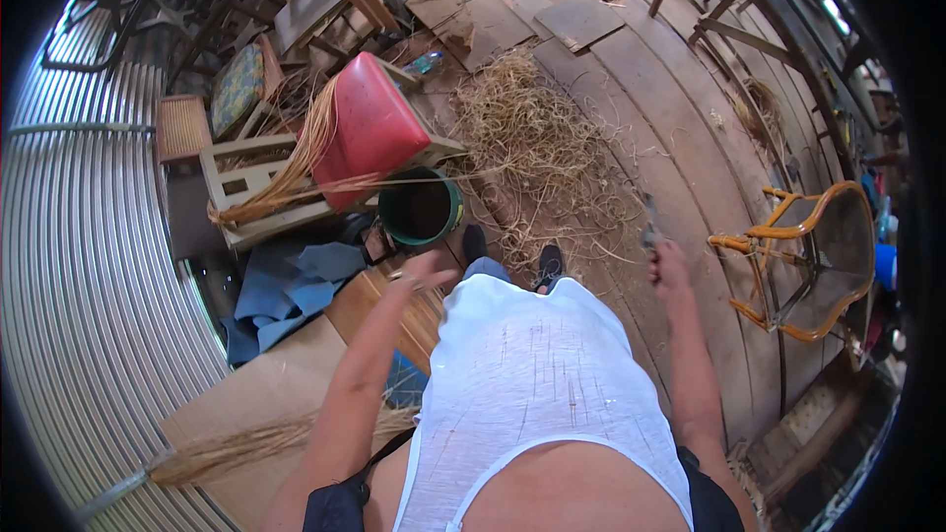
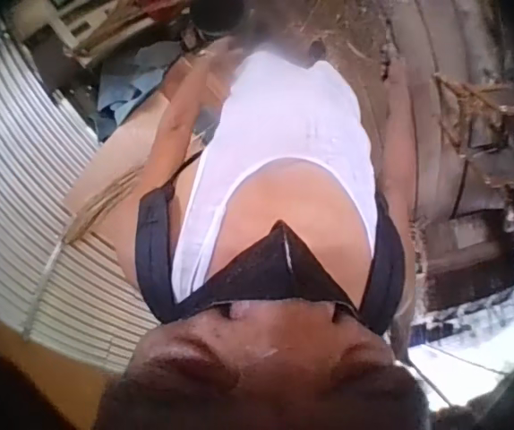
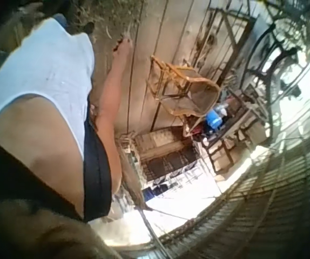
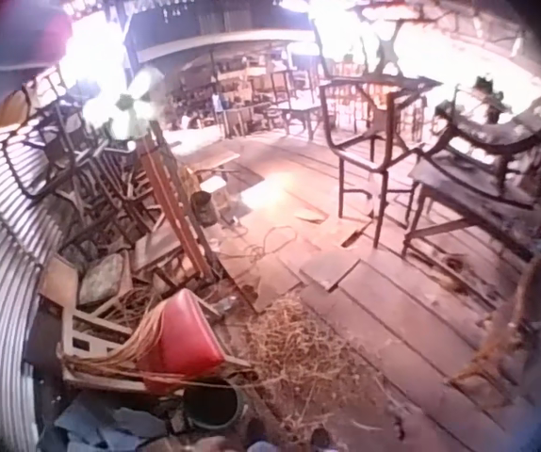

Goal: The person strips thin strands from a bundle of dried plant fibers using a handheld tool. They repeatedly pull the fibers through the tool to separate the strands, dropping the processed material onto a pile on the floor. The person occasionally reaches for more fibers from a nearby stack.

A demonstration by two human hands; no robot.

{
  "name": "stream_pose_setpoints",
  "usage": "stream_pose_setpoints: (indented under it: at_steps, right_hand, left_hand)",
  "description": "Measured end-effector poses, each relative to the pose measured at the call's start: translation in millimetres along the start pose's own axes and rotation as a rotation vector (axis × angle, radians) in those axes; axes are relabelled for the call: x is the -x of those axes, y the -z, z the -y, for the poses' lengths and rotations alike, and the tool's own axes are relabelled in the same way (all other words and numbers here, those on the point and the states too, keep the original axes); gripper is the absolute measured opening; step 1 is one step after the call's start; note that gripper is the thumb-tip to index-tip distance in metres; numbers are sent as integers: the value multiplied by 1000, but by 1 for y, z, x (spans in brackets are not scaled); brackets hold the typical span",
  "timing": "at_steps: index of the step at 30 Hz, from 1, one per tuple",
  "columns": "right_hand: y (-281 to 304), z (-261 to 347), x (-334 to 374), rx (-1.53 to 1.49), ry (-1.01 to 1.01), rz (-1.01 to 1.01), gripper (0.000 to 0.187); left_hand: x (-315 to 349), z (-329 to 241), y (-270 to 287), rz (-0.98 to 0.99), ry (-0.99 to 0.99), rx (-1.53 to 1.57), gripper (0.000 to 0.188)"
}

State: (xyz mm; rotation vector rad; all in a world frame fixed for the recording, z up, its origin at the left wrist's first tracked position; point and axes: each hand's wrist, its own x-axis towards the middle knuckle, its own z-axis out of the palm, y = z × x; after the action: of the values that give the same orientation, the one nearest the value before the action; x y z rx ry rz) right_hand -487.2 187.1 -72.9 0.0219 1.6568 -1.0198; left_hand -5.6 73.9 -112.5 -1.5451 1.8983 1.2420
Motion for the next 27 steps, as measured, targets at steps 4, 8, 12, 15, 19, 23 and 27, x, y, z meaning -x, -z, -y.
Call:
stream_pose_setpoints:
  at_steps: [4, 8, 12, 15, 19, 23, 27]
  right_hand:
    - [-114, -2, 16, -209, -178, 334, 19]
    - [-150, 24, 10, -255, -114, 431, 22]
    - [-107, 72, -54, -307, 3, 365, 26]
    - [-47, 113, -108, -318, 158, 205, 27]
    - [0, 137, -136, -291, 201, 152, 26]
    - [-76, 77, -60, 120, 113, 95, 24]
    - [-88, -35, -84, 643, 64, 246, 21]
  left_hand:
    - [-37, -159, -73, -377, -639, 473, 68]
    - [12, -194, -60, 25, -498, 749, 48]
    - [70, -59, -81, -111, -306, 633, 22]
    - [155, 58, -87, -153, -27, 555, 22]
    - [284, 131, -73, -502, 188, 677, 23]
    - [390, 190, -64, -1109, 467, 587, 21]
    - [562, 291, -72, -1550, 722, 558, 26]
